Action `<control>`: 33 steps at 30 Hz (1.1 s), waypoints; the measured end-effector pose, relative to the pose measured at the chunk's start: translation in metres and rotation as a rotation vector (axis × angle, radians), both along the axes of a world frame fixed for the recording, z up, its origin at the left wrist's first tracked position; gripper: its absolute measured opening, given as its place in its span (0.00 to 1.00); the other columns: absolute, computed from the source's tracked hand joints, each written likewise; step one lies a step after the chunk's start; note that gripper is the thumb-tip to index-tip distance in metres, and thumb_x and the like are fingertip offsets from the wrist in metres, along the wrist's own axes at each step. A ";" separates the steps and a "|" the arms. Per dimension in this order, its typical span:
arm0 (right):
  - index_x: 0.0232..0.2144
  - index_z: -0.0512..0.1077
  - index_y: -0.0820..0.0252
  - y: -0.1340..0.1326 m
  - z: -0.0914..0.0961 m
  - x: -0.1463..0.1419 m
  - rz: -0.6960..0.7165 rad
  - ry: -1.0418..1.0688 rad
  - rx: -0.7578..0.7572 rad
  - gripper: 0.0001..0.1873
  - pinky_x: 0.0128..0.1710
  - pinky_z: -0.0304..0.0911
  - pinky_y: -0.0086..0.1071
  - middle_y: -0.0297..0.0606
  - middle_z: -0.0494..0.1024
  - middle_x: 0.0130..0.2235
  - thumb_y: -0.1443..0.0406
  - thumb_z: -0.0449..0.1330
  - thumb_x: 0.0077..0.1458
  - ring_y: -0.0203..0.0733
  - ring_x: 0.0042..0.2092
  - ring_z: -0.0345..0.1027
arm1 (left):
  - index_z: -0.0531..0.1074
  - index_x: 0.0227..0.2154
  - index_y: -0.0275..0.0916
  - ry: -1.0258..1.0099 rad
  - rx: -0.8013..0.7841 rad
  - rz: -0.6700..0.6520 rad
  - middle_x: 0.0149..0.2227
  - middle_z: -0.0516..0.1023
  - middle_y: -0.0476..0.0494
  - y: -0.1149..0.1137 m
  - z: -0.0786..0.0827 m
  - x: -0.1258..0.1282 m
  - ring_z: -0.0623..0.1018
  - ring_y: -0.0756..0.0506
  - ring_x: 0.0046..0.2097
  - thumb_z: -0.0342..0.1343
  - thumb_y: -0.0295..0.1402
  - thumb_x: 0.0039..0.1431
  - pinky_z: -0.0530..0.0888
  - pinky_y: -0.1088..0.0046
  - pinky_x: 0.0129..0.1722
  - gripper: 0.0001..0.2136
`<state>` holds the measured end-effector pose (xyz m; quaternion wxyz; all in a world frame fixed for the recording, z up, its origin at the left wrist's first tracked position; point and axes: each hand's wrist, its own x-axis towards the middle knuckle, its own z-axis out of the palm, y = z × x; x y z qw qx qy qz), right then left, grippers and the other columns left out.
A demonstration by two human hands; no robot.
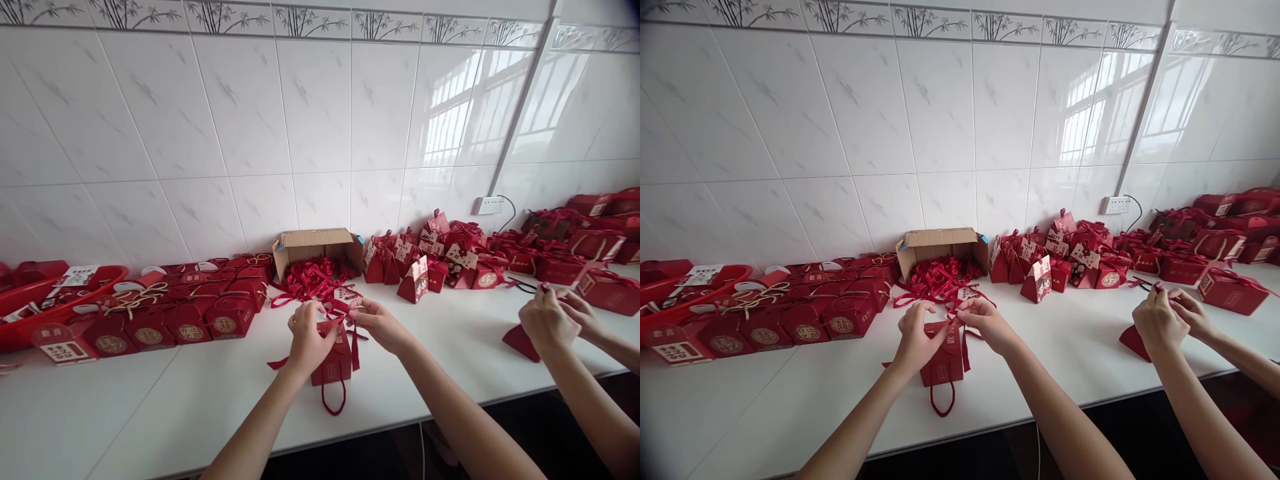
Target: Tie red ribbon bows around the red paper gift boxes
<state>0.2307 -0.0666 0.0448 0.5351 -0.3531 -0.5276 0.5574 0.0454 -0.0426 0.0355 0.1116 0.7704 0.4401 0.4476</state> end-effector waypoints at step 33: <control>0.27 0.75 0.57 0.009 -0.043 -0.068 -0.424 -0.460 0.210 0.12 0.32 0.61 0.33 0.35 0.75 0.24 0.60 0.54 0.52 0.40 0.27 0.67 | 0.66 0.19 0.37 -0.365 -0.768 -0.368 0.19 0.68 0.51 -0.001 0.020 -0.045 0.70 0.51 0.25 0.54 0.45 0.54 0.68 0.74 0.32 0.17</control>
